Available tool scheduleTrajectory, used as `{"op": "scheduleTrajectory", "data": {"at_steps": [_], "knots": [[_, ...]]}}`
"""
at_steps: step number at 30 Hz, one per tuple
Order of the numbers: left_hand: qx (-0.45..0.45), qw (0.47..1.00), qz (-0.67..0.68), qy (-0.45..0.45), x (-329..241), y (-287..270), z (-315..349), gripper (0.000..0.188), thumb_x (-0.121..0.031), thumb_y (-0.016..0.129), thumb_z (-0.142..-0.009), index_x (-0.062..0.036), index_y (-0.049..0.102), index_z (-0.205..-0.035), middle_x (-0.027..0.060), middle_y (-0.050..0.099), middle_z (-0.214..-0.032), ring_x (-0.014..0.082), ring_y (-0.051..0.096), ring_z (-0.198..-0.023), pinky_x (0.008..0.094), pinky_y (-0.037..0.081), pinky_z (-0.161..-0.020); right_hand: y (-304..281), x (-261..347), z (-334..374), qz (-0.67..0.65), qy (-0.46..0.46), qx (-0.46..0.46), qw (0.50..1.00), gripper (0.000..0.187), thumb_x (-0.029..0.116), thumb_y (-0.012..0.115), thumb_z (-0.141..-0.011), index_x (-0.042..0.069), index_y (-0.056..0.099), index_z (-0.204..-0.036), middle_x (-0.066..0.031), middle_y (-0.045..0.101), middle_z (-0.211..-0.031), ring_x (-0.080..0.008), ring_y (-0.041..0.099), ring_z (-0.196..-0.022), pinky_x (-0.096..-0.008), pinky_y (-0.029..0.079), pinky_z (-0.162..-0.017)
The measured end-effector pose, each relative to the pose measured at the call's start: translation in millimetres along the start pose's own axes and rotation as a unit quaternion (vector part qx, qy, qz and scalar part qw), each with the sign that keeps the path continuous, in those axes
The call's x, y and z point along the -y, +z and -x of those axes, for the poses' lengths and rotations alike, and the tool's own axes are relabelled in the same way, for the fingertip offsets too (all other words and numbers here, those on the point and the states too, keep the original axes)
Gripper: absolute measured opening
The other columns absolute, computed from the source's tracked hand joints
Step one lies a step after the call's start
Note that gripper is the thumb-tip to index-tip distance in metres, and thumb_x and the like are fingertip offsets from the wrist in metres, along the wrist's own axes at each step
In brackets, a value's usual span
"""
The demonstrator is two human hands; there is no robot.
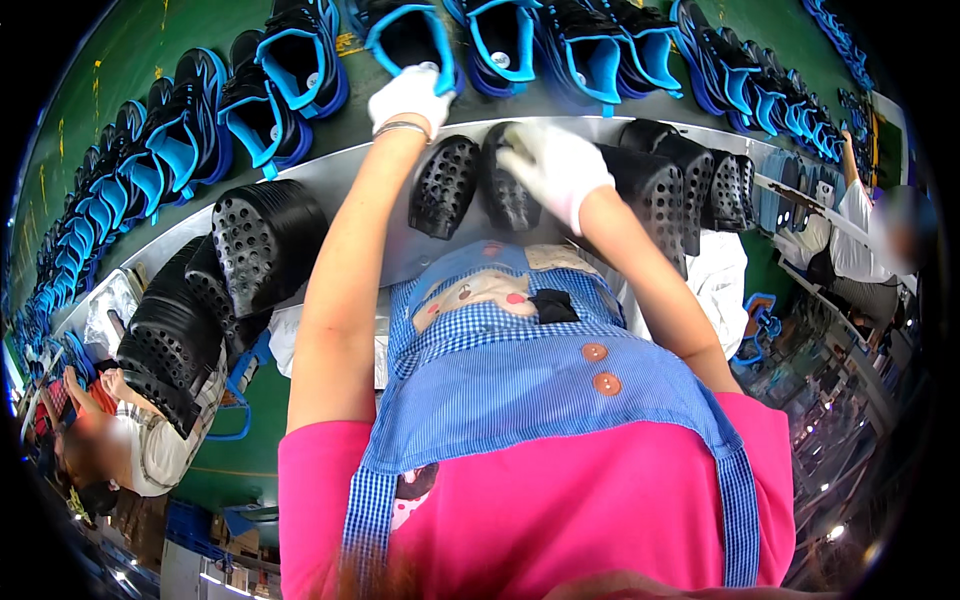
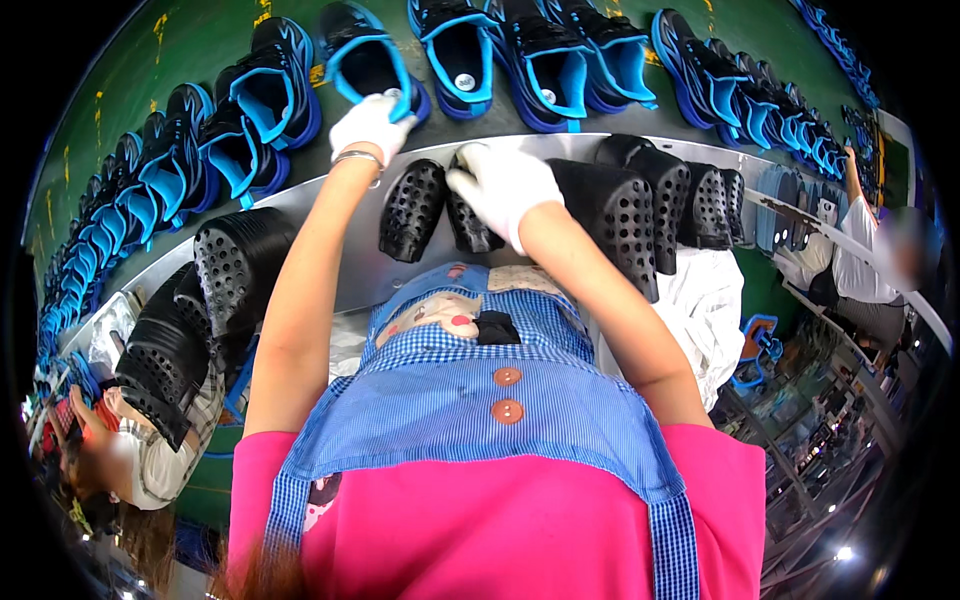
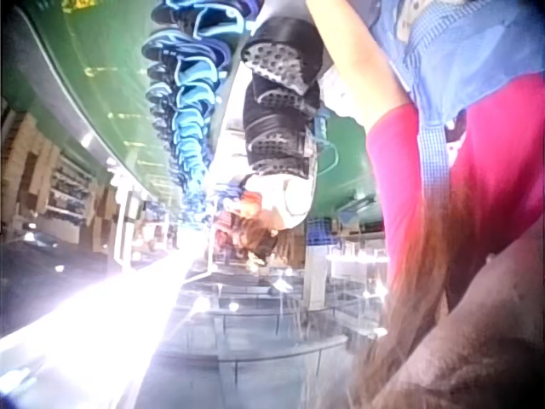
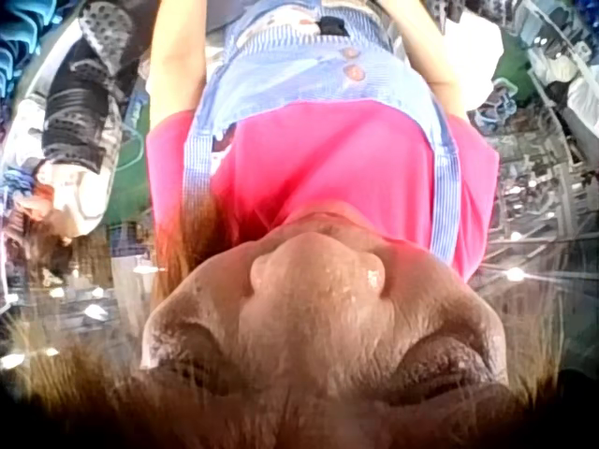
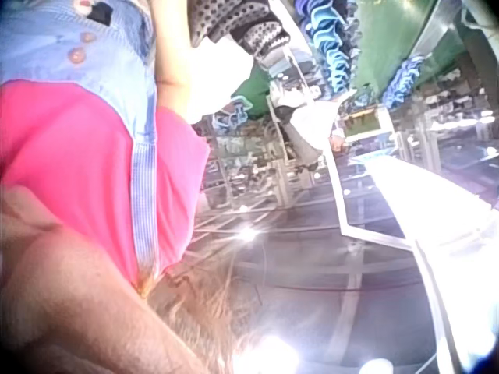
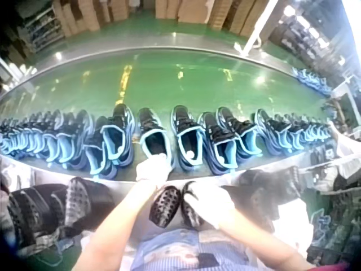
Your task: The person handles black perforated shoe components on a workstation, checks them by hand, and places them into a large white bag.
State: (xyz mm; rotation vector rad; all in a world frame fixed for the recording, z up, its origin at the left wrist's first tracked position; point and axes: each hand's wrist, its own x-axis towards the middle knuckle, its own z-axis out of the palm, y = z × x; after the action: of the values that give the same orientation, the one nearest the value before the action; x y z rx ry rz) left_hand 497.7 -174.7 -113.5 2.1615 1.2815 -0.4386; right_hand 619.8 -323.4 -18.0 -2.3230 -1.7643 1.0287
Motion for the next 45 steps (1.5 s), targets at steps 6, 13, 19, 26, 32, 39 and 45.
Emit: {"op": "scheduleTrajectory", "data": {"at_steps": [6, 13, 19, 26, 32, 39, 45], "knots": [[-0.248, 0.957, 0.120, 0.086, 8.3, 3.0, 67.5, 0.044, -0.023, 0.064, -0.083, -0.0188, 0.055, -0.126, 0.0107, 0.054, -0.121, 0.0246, 0.062, -0.094, 0.0345, 0.051, -0.081, 26.3, -5.0, 59.0, 0.072, 0.009, 0.059, 0.996, 0.057, 0.041, 0.072, -0.072, 0.003, 0.053, -0.110, -0.0153, 0.056, -0.108, -0.0322, 0.058, -0.101, -0.0398, 0.049, -0.086], [-0.144, 0.983, 0.108, -0.026, 4.3, 73.1, 154.8, 0.058, -0.033, 0.071, -0.077, -0.0133, 0.051, -0.128, 0.0170, 0.053, -0.121, 0.0366, 0.056, -0.108, 0.0423, 0.047, -0.090, 35.7, -7.8, 60.7, 0.076, 0.015, 0.073, 0.994, 0.061, 0.041, 0.074, -0.070, 0.003, 0.051, -0.111, -0.0171, 0.054, -0.108, -0.0321, 0.056, -0.104, -0.0398, 0.049, -0.086], [-0.151, 0.951, 0.258, -0.083, -19.5, 66.8, 175.4, 0.065, -0.037, 0.070, -0.076, -0.0064, 0.050, -0.130, 0.0175, 0.055, -0.114, 0.0287, 0.059, -0.102, 0.0365, 0.049, -0.086, -2.6, -5.4, 92.4, -0.040, -0.039, 0.012, 0.998, 0.059, 0.038, 0.074, -0.069, 0.002, 0.051, -0.110, -0.0181, 0.055, -0.109, -0.0328, 0.057, -0.103, -0.0386, 0.048, -0.088], [0.186, 0.508, 0.839, 0.056, -43.1, 30.8, 175.7, 0.058, -0.048, 0.042, -0.095, -0.0058, 0.044, -0.134, 0.0161, 0.058, -0.122, 0.0263, 0.057, -0.110, 0.0408, 0.044, -0.099, -24.2, 1.2, 102.8, -0.179, -0.158, -0.031, 0.970, 0.047, 0.029, 0.072, -0.072, 0.005, 0.053, -0.108, -0.0147, 0.057, -0.103, -0.0307, 0.062, -0.092, -0.0390, 0.051, -0.082], [0.056, 0.459, 0.886, 0.025, -61.5, 27.0, 153.3, 0.031, -0.016, 0.052, -0.096, -0.0008, 0.052, -0.123, 0.0065, 0.062, -0.099, 0.0170, 0.062, -0.088, 0.0301, 0.053, -0.079, -28.3, 6.4, 87.2, -0.323, -0.061, -0.051, 0.943, 0.066, 0.036, 0.073, -0.069, 0.000, 0.049, -0.119, -0.0179, 0.056, -0.113, -0.0324, 0.060, -0.101, -0.0371, 0.048, -0.089], [-0.017, 0.621, 0.784, -0.005, -88.7, 2.3, 146.3, 0.034, -0.007, 0.046, -0.096, 0.0021, 0.051, -0.129, 0.0113, 0.060, -0.116, 0.0152, 0.061, -0.098, 0.0283, 0.052, -0.086, -22.0, 1.0, 65.2, -0.430, -0.022, 0.023, 0.902, 0.062, 0.028, 0.076, -0.068, -0.002, 0.053, -0.117, -0.0132, 0.063, -0.103, -0.0192, 0.062, -0.094, -0.0307, 0.050, -0.083], [0.051, 0.596, 0.797, 0.080, -67.7, 16.5, 121.6, 0.041, -0.026, 0.039, -0.101, 0.0017, 0.050, -0.129, 0.0113, 0.060, -0.118, 0.0177, 0.058, -0.106, 0.0315, 0.046, -0.095, -29.4, -1.4, 48.2, -0.442, -0.043, 0.020, 0.896, 0.039, 0.026, 0.071, -0.077, 0.000, 0.062, -0.105, -0.0090, 0.066, -0.093, -0.0156, 0.062, -0.087, -0.0290, 0.050, -0.077]]}}
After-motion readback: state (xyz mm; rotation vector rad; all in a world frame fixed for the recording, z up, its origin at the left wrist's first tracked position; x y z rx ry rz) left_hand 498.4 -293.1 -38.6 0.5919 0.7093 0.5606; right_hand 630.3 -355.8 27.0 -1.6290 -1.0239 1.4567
